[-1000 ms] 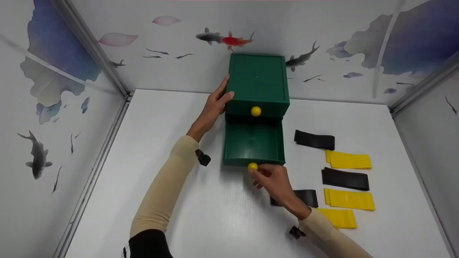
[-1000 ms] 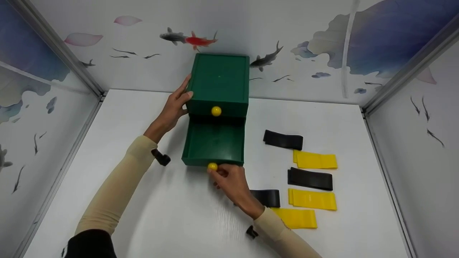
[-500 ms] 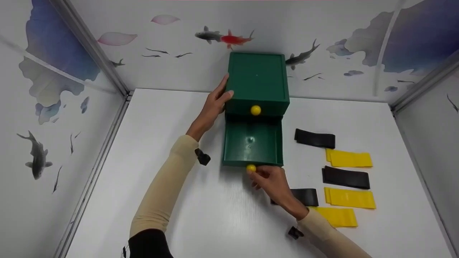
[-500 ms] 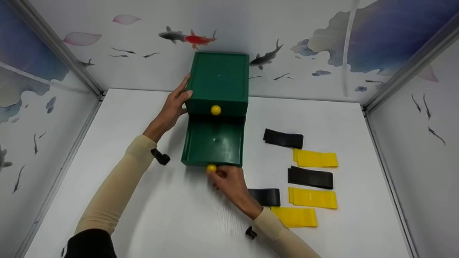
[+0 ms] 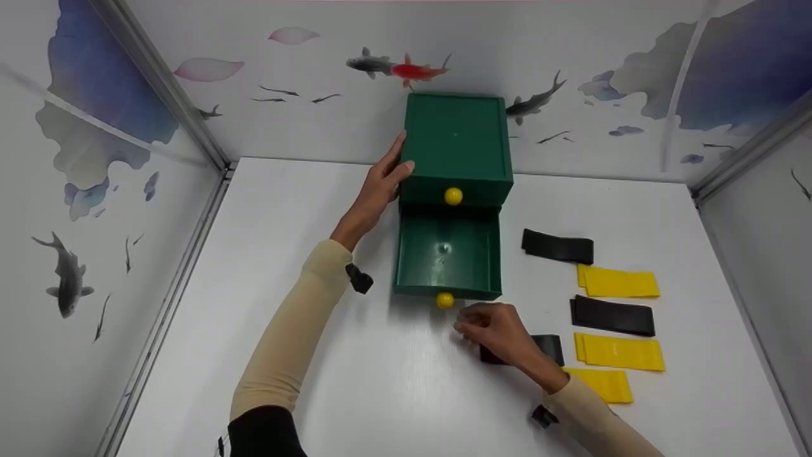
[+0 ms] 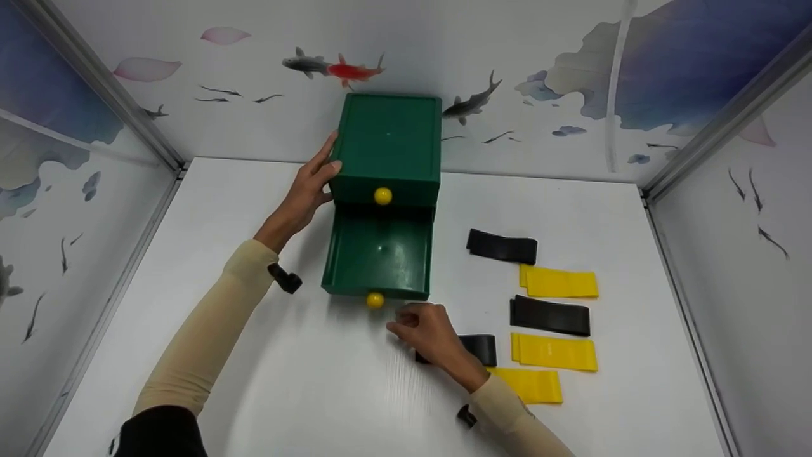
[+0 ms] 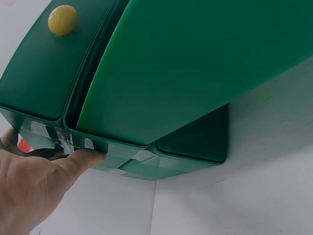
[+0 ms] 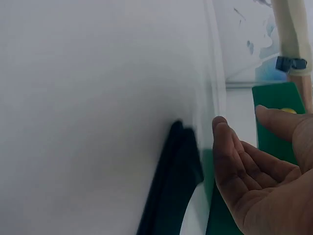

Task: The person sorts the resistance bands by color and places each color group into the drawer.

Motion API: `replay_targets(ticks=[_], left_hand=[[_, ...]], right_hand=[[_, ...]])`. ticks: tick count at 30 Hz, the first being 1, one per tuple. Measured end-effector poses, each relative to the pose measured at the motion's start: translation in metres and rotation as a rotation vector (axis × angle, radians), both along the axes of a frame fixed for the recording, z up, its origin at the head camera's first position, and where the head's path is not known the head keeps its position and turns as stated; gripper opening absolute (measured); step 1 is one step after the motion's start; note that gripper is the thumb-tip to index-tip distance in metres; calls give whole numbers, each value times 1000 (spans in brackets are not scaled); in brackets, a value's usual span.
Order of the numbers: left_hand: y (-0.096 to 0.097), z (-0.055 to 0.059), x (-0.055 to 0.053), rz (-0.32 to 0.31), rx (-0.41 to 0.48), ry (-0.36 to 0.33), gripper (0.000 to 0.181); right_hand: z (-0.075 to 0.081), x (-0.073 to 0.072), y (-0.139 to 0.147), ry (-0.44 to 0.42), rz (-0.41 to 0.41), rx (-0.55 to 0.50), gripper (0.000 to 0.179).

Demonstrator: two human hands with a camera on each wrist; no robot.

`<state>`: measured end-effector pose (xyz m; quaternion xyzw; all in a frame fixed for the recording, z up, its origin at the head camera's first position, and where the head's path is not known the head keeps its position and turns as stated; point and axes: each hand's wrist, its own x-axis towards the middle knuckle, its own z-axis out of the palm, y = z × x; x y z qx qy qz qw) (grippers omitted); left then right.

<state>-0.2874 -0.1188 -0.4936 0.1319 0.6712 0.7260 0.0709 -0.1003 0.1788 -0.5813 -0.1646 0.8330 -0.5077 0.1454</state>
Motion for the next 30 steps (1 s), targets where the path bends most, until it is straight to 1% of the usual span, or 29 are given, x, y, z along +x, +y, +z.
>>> replay_targets(ticks=[2, 5, 7, 10, 14, 16, 22, 26, 30], left_hand=[[0, 0, 0, 4, 3, 2, 71], [0, -1, 0, 0, 4, 2, 70], [0, 0, 0, -2, 3, 0, 70], [0, 1, 0, -1, 3, -9, 70], [0, 2, 0, 1, 1, -17, 70], [0, 3, 1, 1, -2, -19, 70], [0, 1, 0, -3, -1, -11, 70], [-1, 1, 0, -12, 6, 4, 70], [-2, 1, 0, -13, 8, 14, 70]], right_hand=[[-1, -3, 10, 19, -4, 48, 27], [-1, -7, 25, 33, -13, 91, 23], [1, -10, 35, 32, -15, 100, 21], [7, -16, 50, 10, -23, 87, 20], [15, -27, 74, 16, -82, 101, 23], [19, -34, 87, 52, -129, 124, 23], [28, -56, 129, 212, -264, 241, 26], [29, -68, 152, 261, -302, 304, 32], [32, -83, 169, 294, -316, 335, 34]])
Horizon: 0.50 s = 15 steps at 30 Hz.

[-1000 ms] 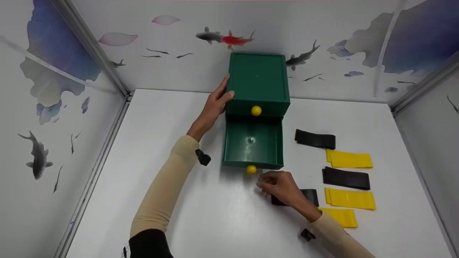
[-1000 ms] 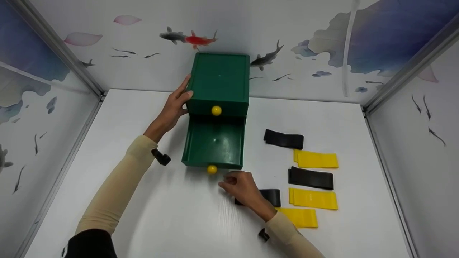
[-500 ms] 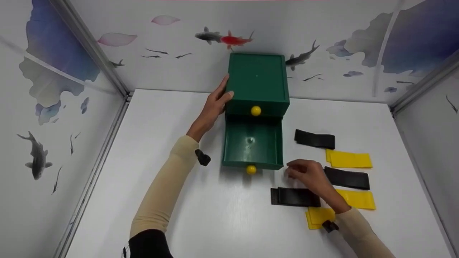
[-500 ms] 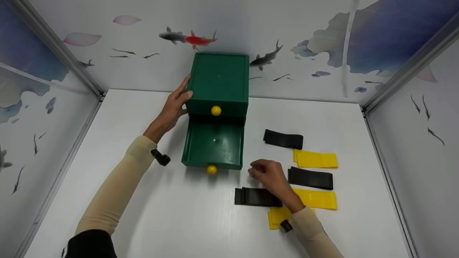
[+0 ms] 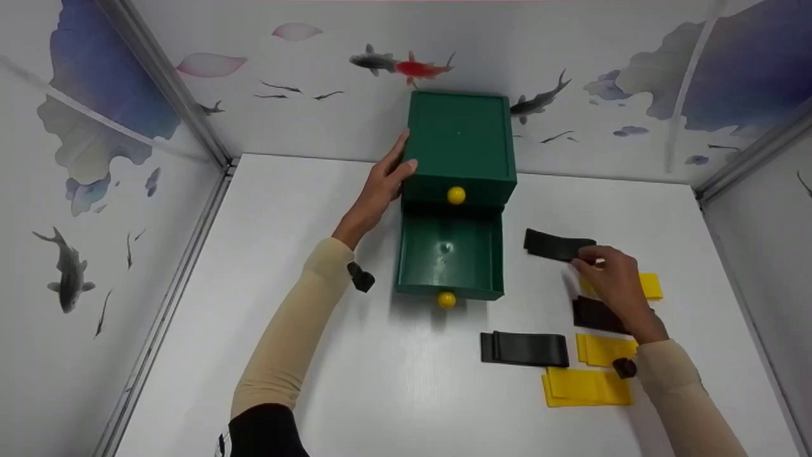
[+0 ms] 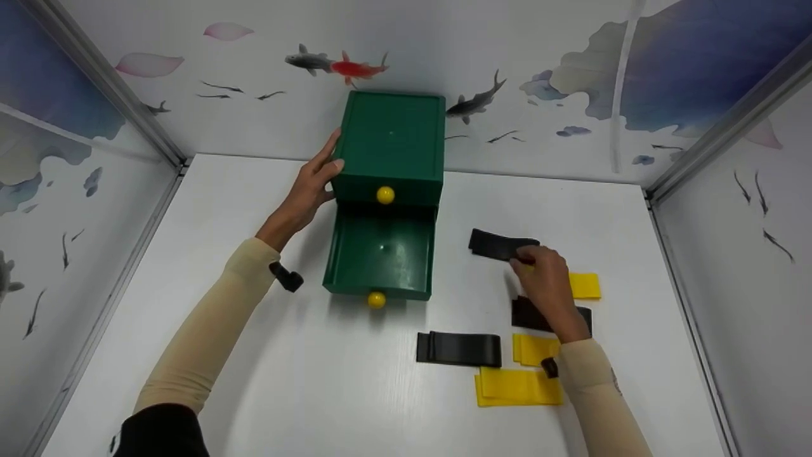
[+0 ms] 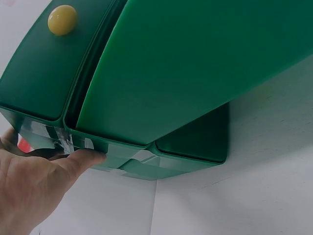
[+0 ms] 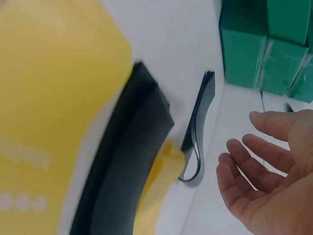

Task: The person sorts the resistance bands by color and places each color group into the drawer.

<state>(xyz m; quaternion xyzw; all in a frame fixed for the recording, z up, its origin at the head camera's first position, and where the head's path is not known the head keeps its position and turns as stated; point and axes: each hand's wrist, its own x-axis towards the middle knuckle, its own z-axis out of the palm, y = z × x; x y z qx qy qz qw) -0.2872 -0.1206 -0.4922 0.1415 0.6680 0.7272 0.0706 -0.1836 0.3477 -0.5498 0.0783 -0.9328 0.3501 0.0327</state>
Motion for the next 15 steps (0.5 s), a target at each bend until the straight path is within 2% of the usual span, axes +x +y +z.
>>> replay_targets(ticks=[5, 15], left_hand=[[0, 0, 0, 8, -6, 4, 69], [0, -1, -1, 2, -21, -2, 69]], right_hand=[[1, -21, 15, -19, -12, 35, 37], [-4, -44, 30, -196, -20, 82, 55]])
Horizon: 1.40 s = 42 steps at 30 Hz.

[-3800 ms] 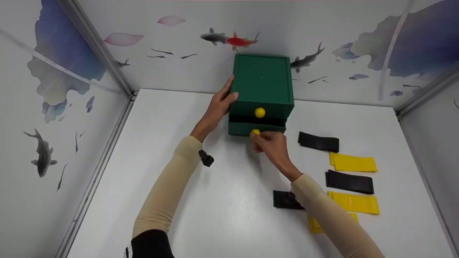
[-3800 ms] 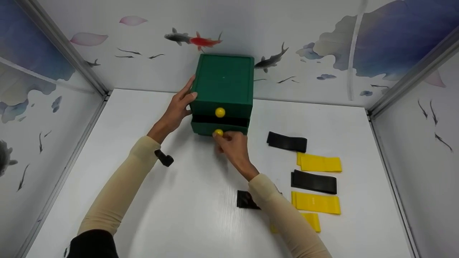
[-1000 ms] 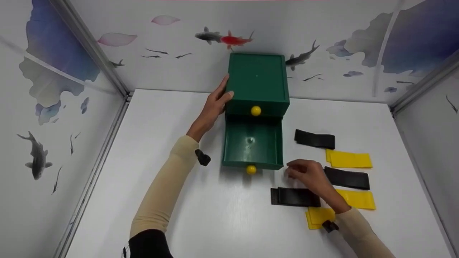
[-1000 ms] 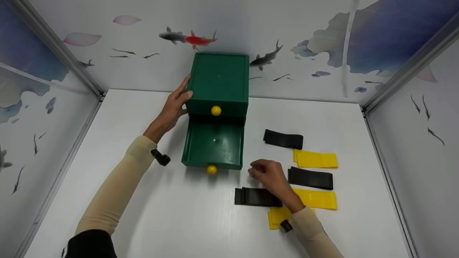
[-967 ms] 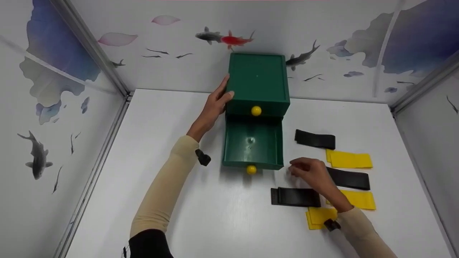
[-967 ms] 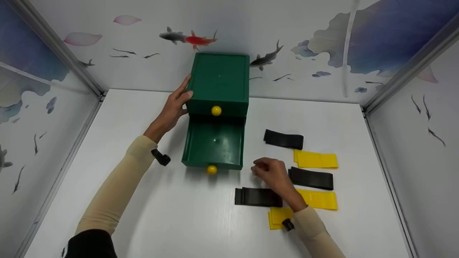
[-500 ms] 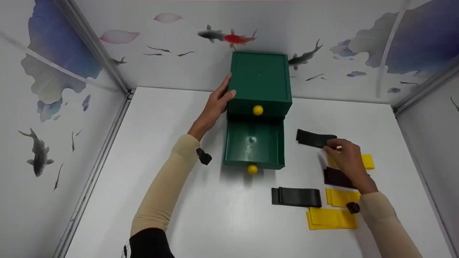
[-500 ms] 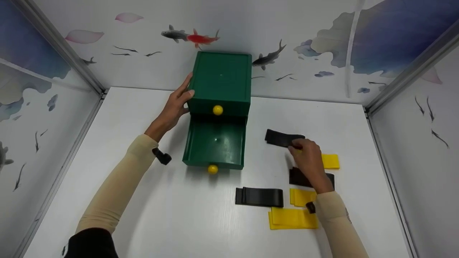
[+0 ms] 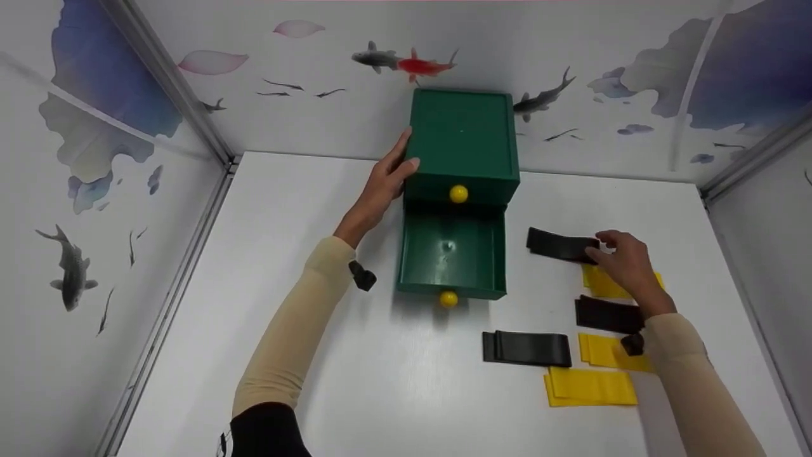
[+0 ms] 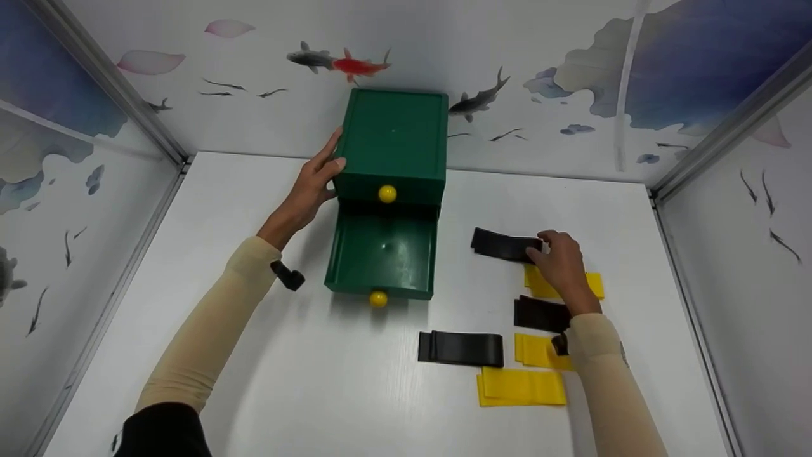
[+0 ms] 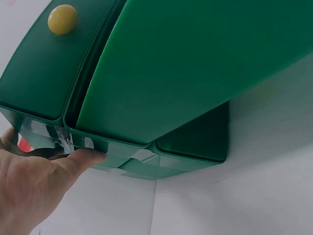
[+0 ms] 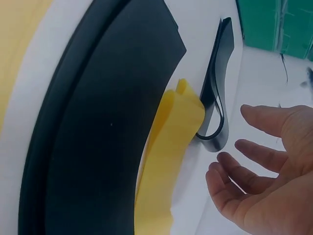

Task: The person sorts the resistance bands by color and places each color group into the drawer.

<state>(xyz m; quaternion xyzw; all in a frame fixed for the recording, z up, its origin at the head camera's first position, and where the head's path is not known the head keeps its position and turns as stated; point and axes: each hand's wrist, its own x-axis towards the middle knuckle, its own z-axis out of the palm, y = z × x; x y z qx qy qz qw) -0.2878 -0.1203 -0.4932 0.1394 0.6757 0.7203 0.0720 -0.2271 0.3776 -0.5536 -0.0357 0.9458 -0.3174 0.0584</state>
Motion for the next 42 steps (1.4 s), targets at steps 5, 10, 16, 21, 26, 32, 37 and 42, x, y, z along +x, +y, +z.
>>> replay_targets(ticks=[5, 10, 16, 21, 26, 32, 37, 42], left_hand=[[0, 0, 1, -4, 15, -4, 69], [0, 1, 1, -2, 8, -3, 69], [0, 1, 0, -8, 2, 5, 69], [0, 2, 0, -4, -2, -11, 70], [-1, 0, 0, 1, -3, -13, 69], [-1, -1, 0, -8, 11, 3, 68], [0, 1, 0, -14, 13, 2, 69], [-1, 1, 0, -11, -9, -17, 70]], right_hand=[[-6, -8, 9, -63, 28, -10, 62], [-10, -11, 19, -114, 55, -28, 67], [-12, -10, 29, -130, 53, -16, 62], [-13, -9, 25, -156, 4, -20, 62], [-16, -9, 16, -132, -29, -18, 57], [-15, -9, 7, -94, -77, -40, 52], [-12, -5, 3, 1, -98, -67, 47], [-4, 4, -3, 123, -99, -97, 35]])
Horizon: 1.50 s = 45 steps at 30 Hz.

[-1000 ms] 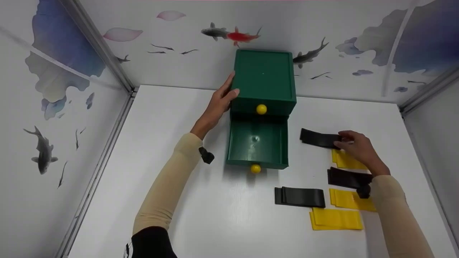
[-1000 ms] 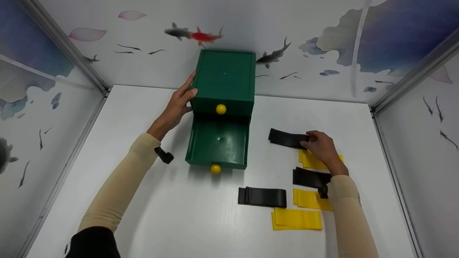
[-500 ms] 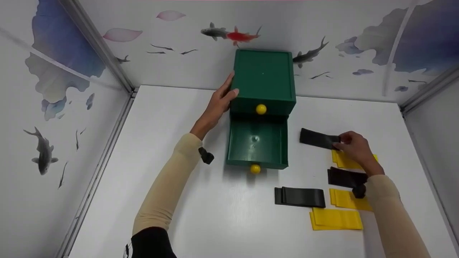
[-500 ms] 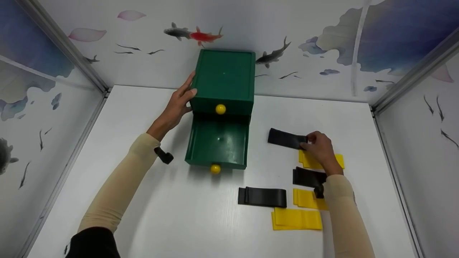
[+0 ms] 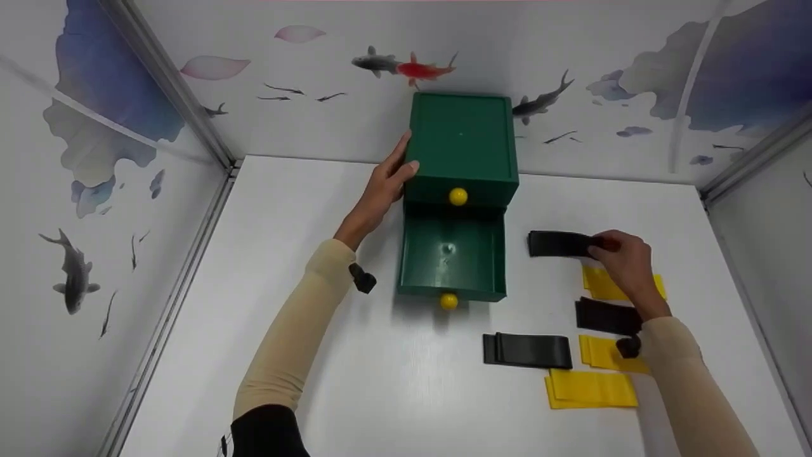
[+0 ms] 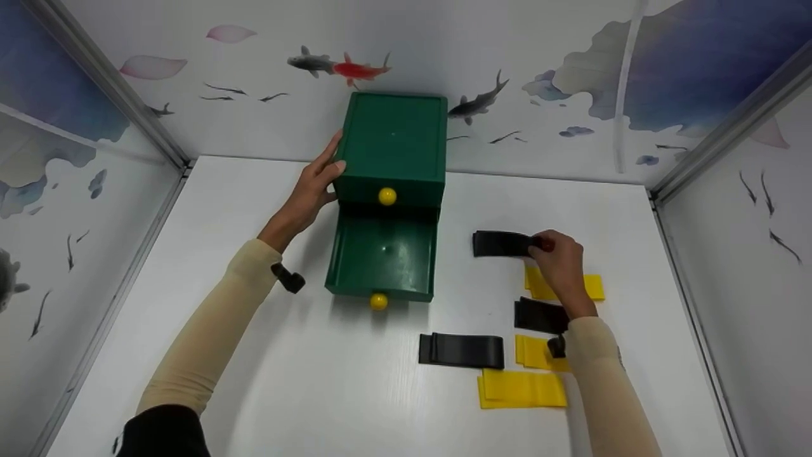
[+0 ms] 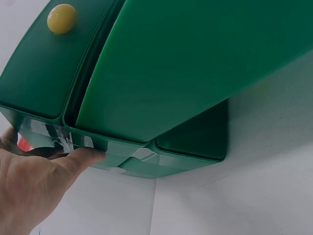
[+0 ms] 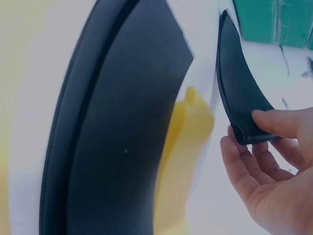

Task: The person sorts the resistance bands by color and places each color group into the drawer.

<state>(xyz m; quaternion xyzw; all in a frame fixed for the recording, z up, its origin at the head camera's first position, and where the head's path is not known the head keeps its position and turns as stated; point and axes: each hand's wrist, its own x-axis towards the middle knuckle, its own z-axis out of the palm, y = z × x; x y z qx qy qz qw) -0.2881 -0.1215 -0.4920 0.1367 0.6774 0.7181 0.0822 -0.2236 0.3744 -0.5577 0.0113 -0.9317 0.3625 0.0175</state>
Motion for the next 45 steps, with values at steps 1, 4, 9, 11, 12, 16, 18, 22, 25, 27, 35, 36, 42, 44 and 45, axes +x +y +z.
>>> replay_targets(ticks=[1, 4, 9, 11, 12, 16, 18, 22, 25, 27, 35, 36, 42, 44, 45], left_hand=[[0, 0, 0, -2, -1, -4, 71], [0, 1, -1, -10, 9, -9, 71], [0, 0, 0, -3, 11, -3, 70], [0, -1, 0, 4, 10, 1, 69], [0, -1, -1, 6, 9, 6, 69], [1, -2, 0, 13, 9, 9, 70], [1, -3, 0, 18, 5, 10, 71], [2, -3, 0, 23, -6, 7, 71], [2, -2, 0, 24, -12, 4, 70], [2, -1, 0, 20, -5, 6, 70], [2, 0, 2, 5, 12, 12, 70], [2, 1, 2, 6, 14, 10, 70], [2, 1, 1, 10, 13, -5, 70], [2, 1, 1, 8, 12, -10, 70], [2, 0, 0, 7, 15, -13, 70]], right_hand=[[2, 2, -1, 24, -3, -5, 33], [7, 7, -4, 81, -11, -12, 27], [20, 16, -9, 148, -2, -27, 22], [26, 20, -11, 174, 8, -39, 21], [29, 22, -12, 189, 13, -42, 20], [42, 28, -16, 248, 31, -57, 17], [49, 32, -19, 270, 37, -63, 17], [63, 40, -25, 323, 53, -80, 19], [73, 44, -31, 380, 79, -82, 21], [81, 46, -35, 418, 103, -86, 23], [115, 56, -57, 537, 174, -95, 27], [118, 57, -60, 544, 180, -97, 28], [135, 60, -76, 575, 219, -88, 32], [140, 60, -81, 579, 238, -86, 33], [142, 60, -84, 579, 249, -88, 33]])
